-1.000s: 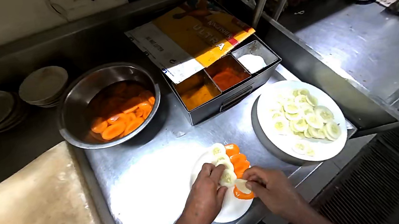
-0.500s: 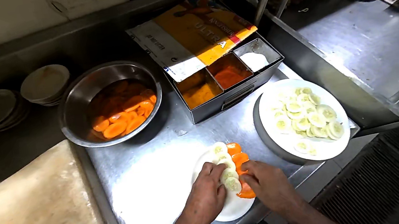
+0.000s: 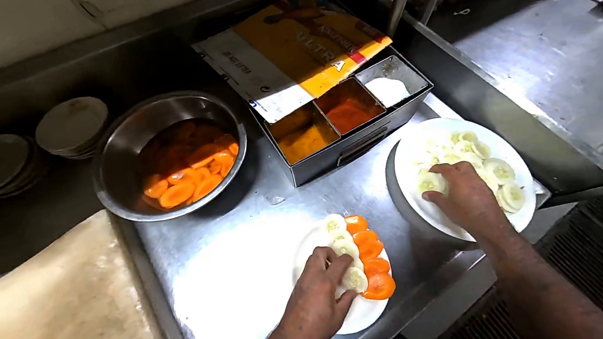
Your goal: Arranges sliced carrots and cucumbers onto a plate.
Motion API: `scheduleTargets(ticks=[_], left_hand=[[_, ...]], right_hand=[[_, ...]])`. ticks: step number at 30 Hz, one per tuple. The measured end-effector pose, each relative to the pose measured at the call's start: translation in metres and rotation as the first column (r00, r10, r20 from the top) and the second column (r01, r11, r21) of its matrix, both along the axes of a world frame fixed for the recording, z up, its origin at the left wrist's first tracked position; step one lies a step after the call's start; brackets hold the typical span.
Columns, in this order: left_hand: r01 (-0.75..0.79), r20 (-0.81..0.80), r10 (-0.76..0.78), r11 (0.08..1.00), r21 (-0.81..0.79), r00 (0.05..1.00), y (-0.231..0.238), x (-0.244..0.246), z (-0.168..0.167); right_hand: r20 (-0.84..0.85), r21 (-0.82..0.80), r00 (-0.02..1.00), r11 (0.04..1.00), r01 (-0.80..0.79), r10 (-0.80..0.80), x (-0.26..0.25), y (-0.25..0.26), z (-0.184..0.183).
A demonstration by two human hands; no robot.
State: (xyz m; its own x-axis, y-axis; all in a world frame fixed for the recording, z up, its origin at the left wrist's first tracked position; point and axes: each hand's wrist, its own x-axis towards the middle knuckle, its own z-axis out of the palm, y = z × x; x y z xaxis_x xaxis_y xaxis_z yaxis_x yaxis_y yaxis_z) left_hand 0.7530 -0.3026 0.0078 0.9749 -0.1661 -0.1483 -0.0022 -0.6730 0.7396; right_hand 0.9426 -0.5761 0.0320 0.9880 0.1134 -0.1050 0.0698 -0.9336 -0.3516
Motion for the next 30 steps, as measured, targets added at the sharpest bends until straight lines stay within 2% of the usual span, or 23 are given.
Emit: scheduleTargets(ticks=[3,6,10,14,17,20,23,26,30], left_hand=[[0.041,0.030,-0.043,0.998,0.056,0.999,-0.003,0.000,-0.001],[0.053,0.048,-0.057,0.995,0.080,0.997,-0.006,0.000,-0.002],[0.061,0.090,-0.069,0.995,0.084,0.994,-0.008,-0.001,-0.005],[0.131,0.114,-0.132,0.991,0.015,0.985,0.000,-0.004,-0.008],[0.100,0.140,-0.092,0.993,-0.056,0.986,0.015,-0.013,-0.005],[-0.011,0.075,0.019,0.994,-0.106,0.997,0.030,-0.024,0.002],[-0.087,-0.014,0.086,0.980,-0.176,0.996,0.037,-0.030,0.006],[-0.171,-0.132,0.131,0.917,-0.362,0.983,0.035,-0.031,0.008],[-0.283,-0.303,0.119,0.758,-0.587,0.946,0.027,-0.028,0.012]], right_hand=[[0.078,0.070,0.997,0.998,0.003,-0.009,-0.007,-0.001,0.005],[0.116,0.253,0.993,0.967,-0.020,-0.009,-0.026,-0.006,0.009],[-0.112,0.511,0.985,0.858,-0.053,0.128,-0.068,0.005,0.015],[-0.267,0.532,0.913,0.837,-0.126,0.308,-0.107,0.035,0.016],[-0.333,0.477,0.843,0.847,-0.236,0.422,-0.124,0.057,0.016],[-0.394,0.393,0.796,0.867,-0.306,0.460,-0.129,0.076,0.018],[-0.421,0.387,0.784,0.872,-0.300,0.457,-0.130,0.085,0.016],[-0.431,0.516,0.787,0.836,-0.186,0.441,-0.130,0.082,0.014],[-0.420,0.675,0.805,0.737,-0.031,0.419,-0.132,0.075,0.012]])
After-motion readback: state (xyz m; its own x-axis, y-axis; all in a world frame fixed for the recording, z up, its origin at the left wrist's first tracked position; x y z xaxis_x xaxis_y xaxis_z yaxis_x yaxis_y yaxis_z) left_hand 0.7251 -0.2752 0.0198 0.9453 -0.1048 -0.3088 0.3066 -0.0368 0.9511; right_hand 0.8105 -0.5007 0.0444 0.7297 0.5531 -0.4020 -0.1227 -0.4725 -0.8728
